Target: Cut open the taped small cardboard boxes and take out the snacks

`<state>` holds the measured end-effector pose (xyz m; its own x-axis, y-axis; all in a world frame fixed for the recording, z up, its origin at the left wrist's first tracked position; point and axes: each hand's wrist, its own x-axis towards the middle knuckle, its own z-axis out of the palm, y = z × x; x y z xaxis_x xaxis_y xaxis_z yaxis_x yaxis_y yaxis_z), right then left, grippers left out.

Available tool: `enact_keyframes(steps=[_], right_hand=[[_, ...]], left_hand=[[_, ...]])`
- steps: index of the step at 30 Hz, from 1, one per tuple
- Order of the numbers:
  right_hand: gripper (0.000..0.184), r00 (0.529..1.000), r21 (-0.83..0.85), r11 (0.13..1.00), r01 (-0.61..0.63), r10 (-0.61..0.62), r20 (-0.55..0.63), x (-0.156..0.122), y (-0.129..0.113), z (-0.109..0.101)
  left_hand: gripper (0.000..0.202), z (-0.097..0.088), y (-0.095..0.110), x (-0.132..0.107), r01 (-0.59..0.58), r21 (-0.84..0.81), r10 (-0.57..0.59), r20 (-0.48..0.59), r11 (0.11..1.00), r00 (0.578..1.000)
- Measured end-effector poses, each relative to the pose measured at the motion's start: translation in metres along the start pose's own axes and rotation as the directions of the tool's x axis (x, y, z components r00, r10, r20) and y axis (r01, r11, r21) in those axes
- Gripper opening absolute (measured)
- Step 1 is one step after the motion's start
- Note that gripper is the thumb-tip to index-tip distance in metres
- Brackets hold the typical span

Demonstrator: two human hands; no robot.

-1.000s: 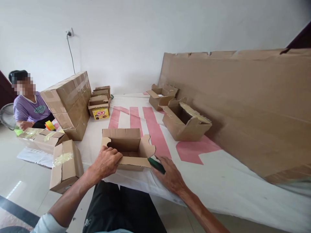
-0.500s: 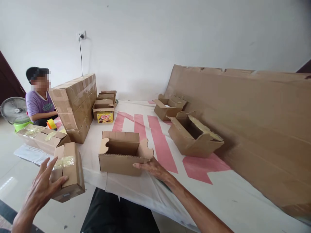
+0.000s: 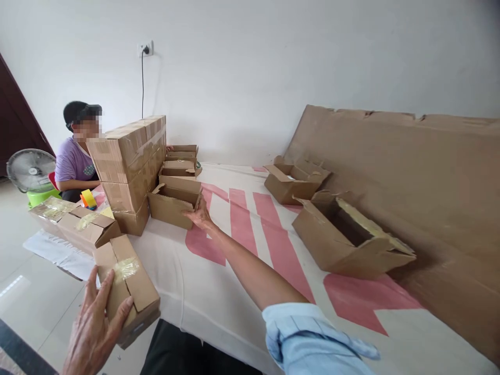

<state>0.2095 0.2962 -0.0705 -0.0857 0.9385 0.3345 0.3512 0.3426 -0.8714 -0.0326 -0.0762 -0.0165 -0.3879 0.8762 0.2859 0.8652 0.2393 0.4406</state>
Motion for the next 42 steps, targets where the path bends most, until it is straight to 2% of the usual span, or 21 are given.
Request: enact_keyframes(steps=[4, 8, 10, 12, 13, 16, 18, 20, 22, 25, 27, 30, 34, 36, 37, 39, 40, 42], right_hand=[[0.115, 0.993, 0.002, 0.994, -0.110, 0.110, -0.036, 0.017, -0.005, 0.016], [0.113, 0.981, 0.016, 0.982, -0.187, 0.188, -0.043, -0.003, -0.011, 0.003], [0.106, 0.978, 0.033, 0.978, -0.207, 0.208, -0.031, -0.030, -0.016, -0.012], [0.093, 0.977, 0.062, 0.975, -0.214, 0.214, 0.006, -0.068, -0.022, -0.028], [0.087, 0.976, 0.081, 0.973, -0.215, 0.213, 0.037, -0.091, -0.027, -0.036], [0.073, 0.965, 0.151, 0.962, -0.227, 0.202, 0.167, -0.165, -0.044, -0.050], [0.066, 0.939, 0.247, 0.932, -0.265, 0.190, 0.288, -0.206, -0.056, -0.055], [0.066, 0.925, 0.290, 0.906, -0.307, 0.213, 0.315, -0.230, -0.065, -0.060], [0.069, 0.936, 0.281, 0.910, -0.306, 0.234, 0.262, -0.234, -0.070, -0.068], [0.073, 0.969, 0.250, 0.942, -0.224, 0.188, 0.162, -0.214, -0.067, -0.084], [0.076, 0.976, 0.266, 0.943, -0.200, 0.168, 0.139, -0.198, -0.059, -0.094], [0.077, 0.973, 0.291, 0.931, -0.221, 0.190, 0.129, -0.187, -0.044, -0.105], [0.063, 0.984, 0.133, 0.977, -0.167, 0.156, 0.089, -0.200, -0.024, -0.126], [0.050, 0.988, -0.068, 0.990, -0.123, 0.129, 0.087, -0.215, -0.013, -0.145], [0.043, 0.987, -0.209, 0.973, -0.100, 0.123, 0.100, -0.224, -0.007, -0.156], [0.033, 0.977, -0.510, 0.859, -0.044, 0.143, 0.157, -0.243, 0.008, -0.177], [0.032, 0.967, -0.609, 0.793, -0.026, 0.175, 0.186, -0.253, 0.015, -0.186], [0.034, 0.945, -0.688, 0.725, -0.022, 0.239, 0.221, -0.271, 0.030, -0.199]], left_hand=[[0.059, 0.021, 0.031, -0.014, -0.050, -0.134, 0.049, -0.016, 0.990, 0.999], [0.053, 0.024, 0.048, -0.014, -0.150, -0.226, 0.150, -0.015, 0.963, 0.989], [0.051, 0.018, 0.041, 0.000, -0.164, -0.224, 0.158, -0.043, 0.961, 0.986], [0.055, 0.013, 0.028, 0.020, -0.115, -0.166, 0.091, -0.145, 0.979, 0.985], [0.058, 0.013, 0.020, 0.031, -0.099, -0.153, 0.076, -0.153, 0.983, 0.985], [0.064, 0.021, 0.005, 0.051, -0.027, -0.267, 0.014, -0.052, 0.963, 0.999], [0.065, 0.028, 0.008, 0.053, 0.026, -0.347, -0.023, 0.011, 0.937, 1.000], [0.065, 0.033, 0.018, 0.046, 0.031, -0.361, -0.025, 0.020, 0.932, 0.999], [0.061, 0.035, 0.033, 0.036, -0.003, -0.358, 0.016, 0.032, 0.934, 0.999], [0.051, 0.036, 0.052, 0.026, -0.033, -0.455, 0.096, 0.116, 0.890, 0.989], [0.048, 0.039, 0.059, 0.027, -0.024, -0.551, 0.128, 0.151, 0.834, 0.980], [0.044, 0.047, 0.061, 0.038, 0.004, -0.651, 0.111, 0.136, 0.759, 0.984], [0.040, 0.054, 0.055, 0.057, 0.081, -0.730, 0.079, 0.183, 0.679, 0.980], [0.040, 0.054, 0.053, 0.063, 0.124, -0.748, 0.066, 0.219, 0.652, 0.974], [0.040, 0.054, 0.052, 0.065, 0.144, -0.754, 0.059, 0.236, 0.641, 0.970], [0.041, 0.054, 0.052, 0.066, 0.182, -0.762, 0.048, 0.268, 0.622, 0.962], [0.042, 0.054, 0.053, 0.067, 0.197, -0.767, 0.041, 0.279, 0.610, 0.959], [0.043, 0.055, 0.055, 0.066, 0.215, -0.782, 0.031, 0.286, 0.585, 0.958]])
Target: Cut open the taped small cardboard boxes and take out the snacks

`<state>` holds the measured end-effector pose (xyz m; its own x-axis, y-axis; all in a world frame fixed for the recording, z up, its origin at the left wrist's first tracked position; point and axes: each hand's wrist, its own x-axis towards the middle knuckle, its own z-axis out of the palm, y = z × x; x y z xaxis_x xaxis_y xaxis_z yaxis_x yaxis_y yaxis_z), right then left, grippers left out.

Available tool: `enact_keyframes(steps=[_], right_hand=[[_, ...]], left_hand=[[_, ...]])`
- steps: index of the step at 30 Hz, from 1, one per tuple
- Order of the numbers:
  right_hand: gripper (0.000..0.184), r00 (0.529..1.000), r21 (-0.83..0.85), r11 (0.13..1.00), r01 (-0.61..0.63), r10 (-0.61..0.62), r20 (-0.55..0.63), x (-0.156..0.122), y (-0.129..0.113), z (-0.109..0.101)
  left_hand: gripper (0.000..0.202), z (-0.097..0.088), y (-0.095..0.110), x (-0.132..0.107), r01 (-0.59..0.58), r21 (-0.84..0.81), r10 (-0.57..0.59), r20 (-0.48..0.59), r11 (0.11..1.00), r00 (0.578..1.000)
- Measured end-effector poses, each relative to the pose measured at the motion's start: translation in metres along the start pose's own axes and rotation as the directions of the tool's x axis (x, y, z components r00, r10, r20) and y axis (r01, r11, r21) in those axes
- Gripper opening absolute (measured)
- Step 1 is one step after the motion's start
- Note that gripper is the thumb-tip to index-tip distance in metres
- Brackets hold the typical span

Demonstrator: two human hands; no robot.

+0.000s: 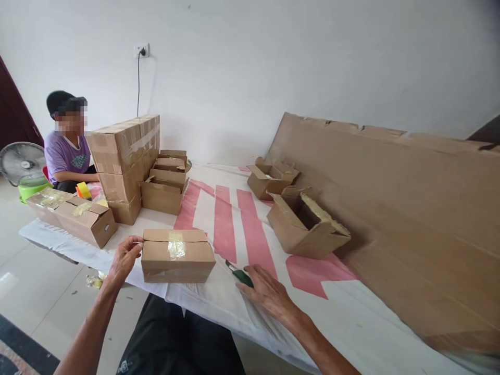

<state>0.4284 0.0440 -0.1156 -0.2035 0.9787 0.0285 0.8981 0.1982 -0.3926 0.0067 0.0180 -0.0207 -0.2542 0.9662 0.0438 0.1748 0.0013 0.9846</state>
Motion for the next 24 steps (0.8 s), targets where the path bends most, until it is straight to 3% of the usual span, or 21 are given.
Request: enact_keyframes(steps=[3, 6, 9, 11, 14, 17, 20, 24], right_hand=[[0.035, 1.000, 0.006, 1.000, -0.014, 0.014, 0.020, -0.013, 0.017, 0.009], [0.029, 0.999, 0.104, 0.994, -0.028, 0.033, -0.044, -0.010, 0.019, 0.007], [0.026, 0.979, 0.323, 0.943, -0.079, 0.134, -0.151, 0.005, 0.006, -0.014], [0.034, 0.976, 0.507, 0.857, -0.089, 0.178, -0.129, 0.017, -0.014, -0.038], [0.046, 0.999, 0.678, 0.735, -0.019, 0.045, -0.020, 0.031, -0.060, -0.076], [0.046, 0.984, 0.682, 0.724, 0.106, -0.175, 0.033, 0.041, -0.109, -0.100], [0.042, 0.940, 0.682, 0.710, 0.173, -0.327, 0.102, 0.052, -0.139, -0.104], [0.036, 0.912, 0.645, 0.728, 0.231, -0.393, 0.116, 0.066, -0.150, -0.098]], left_hand=[[0.042, 0.004, -0.002, 0.000, -0.020, -0.035, 0.020, -0.006, 0.999, 1.000], [0.042, 0.005, -0.006, 0.001, -0.040, -0.051, 0.039, -0.017, 0.998, 0.999], [0.043, 0.005, -0.008, 0.000, -0.037, -0.068, 0.036, -0.014, 0.997, 0.999], [0.042, 0.004, -0.007, -0.002, -0.027, -0.082, 0.028, 0.010, 0.996, 1.000], [0.037, 0.003, -0.005, -0.005, -0.040, -0.094, 0.043, 0.034, 0.995, 0.998], [0.030, 0.002, -0.004, -0.005, -0.065, -0.064, 0.067, 0.027, 0.996, 0.997], [0.027, 0.001, -0.004, -0.002, -0.081, -0.044, 0.082, 0.031, 0.996, 0.996], [0.021, 0.000, 0.001, -0.001, -0.097, -0.032, 0.099, 0.083, 0.995, 0.992]])
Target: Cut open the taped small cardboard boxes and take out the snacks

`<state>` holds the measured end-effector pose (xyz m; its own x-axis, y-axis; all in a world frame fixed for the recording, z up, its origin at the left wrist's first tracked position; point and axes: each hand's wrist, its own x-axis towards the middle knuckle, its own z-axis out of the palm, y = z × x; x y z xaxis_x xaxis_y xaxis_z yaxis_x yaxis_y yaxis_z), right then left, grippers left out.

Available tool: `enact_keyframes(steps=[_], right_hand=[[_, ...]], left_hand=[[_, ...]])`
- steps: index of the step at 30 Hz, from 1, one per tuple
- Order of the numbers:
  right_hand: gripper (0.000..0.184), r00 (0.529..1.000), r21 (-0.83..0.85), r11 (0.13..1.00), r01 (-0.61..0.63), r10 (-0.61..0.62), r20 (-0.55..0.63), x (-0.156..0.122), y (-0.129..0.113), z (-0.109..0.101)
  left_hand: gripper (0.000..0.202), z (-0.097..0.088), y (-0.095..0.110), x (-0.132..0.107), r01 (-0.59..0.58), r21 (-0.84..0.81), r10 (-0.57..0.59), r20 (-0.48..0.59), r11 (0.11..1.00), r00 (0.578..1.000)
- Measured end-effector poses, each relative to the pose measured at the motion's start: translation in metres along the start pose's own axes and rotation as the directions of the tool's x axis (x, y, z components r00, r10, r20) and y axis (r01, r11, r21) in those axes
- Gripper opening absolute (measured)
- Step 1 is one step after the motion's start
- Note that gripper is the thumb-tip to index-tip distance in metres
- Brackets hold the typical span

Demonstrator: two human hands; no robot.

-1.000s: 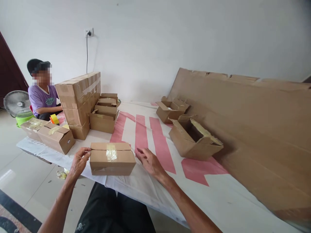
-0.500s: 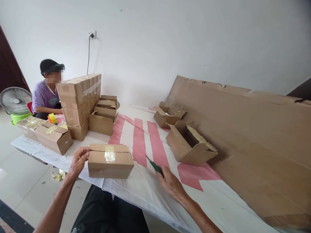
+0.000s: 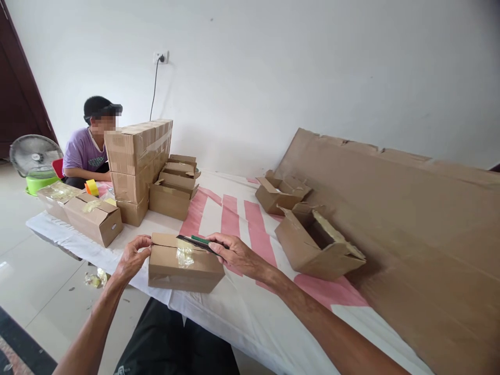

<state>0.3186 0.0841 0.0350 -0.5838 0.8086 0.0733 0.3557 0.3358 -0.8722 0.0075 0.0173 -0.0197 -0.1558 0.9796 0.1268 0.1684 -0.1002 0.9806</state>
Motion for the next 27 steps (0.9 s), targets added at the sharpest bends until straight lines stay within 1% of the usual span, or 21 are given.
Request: enact_keyframes(steps=[2, 5, 9, 13, 16, 20, 23, 25, 27], right_hand=[[0.037, 0.999, -0.048, 0.999, 0.013, -0.011, 0.033, 0.004, -0.001, -0.002], [0.038, 0.996, -0.116, 0.992, 0.042, -0.032, 0.079, 0.008, -0.008, -0.009], [0.035, 0.991, -0.186, 0.979, 0.086, -0.064, 0.119, 0.017, -0.024, -0.018], [0.031, 0.982, -0.270, 0.958, 0.100, -0.050, 0.184, 0.027, -0.038, -0.022], [0.028, 0.975, -0.286, 0.951, 0.115, -0.053, 0.218, 0.033, -0.045, -0.021], [0.024, 0.975, -0.264, 0.956, 0.125, -0.070, 0.210, 0.036, -0.050, -0.021], [0.027, 0.972, -0.316, 0.944, 0.097, -0.022, 0.232, 0.035, -0.055, -0.025], [0.028, 0.967, -0.385, 0.920, 0.078, 0.023, 0.253, 0.034, -0.059, -0.027], [0.030, 0.961, -0.448, 0.890, 0.086, 0.044, 0.272, 0.035, -0.064, -0.028]], left_hand=[[0.019, -0.001, 0.004, -0.002, 0.018, 0.008, -0.018, 0.029, 1.000, 0.999], [0.020, -0.002, 0.008, -0.005, 0.040, 0.018, -0.041, 0.066, 0.999, 0.997], [0.022, -0.003, 0.006, -0.007, 0.024, 0.044, -0.028, 0.087, 0.999, 0.996], [0.023, -0.003, 0.003, -0.007, 0.025, 0.049, -0.029, 0.090, 0.999, 0.996], [0.024, -0.002, 0.002, -0.007, 0.033, 0.031, -0.036, 0.092, 0.999, 0.995], [0.027, -0.002, 0.000, -0.007, 0.045, 0.009, -0.046, 0.091, 0.999, 0.995], [0.027, -0.002, -0.001, -0.006, 0.034, 0.031, -0.037, 0.089, 0.999, 0.995], [0.024, -0.002, -0.002, -0.006, 0.025, 0.052, -0.029, 0.090, 0.998, 0.996], [0.022, -0.002, -0.002, -0.005, 0.014, 0.062, -0.019, 0.087, 0.998, 0.996]])
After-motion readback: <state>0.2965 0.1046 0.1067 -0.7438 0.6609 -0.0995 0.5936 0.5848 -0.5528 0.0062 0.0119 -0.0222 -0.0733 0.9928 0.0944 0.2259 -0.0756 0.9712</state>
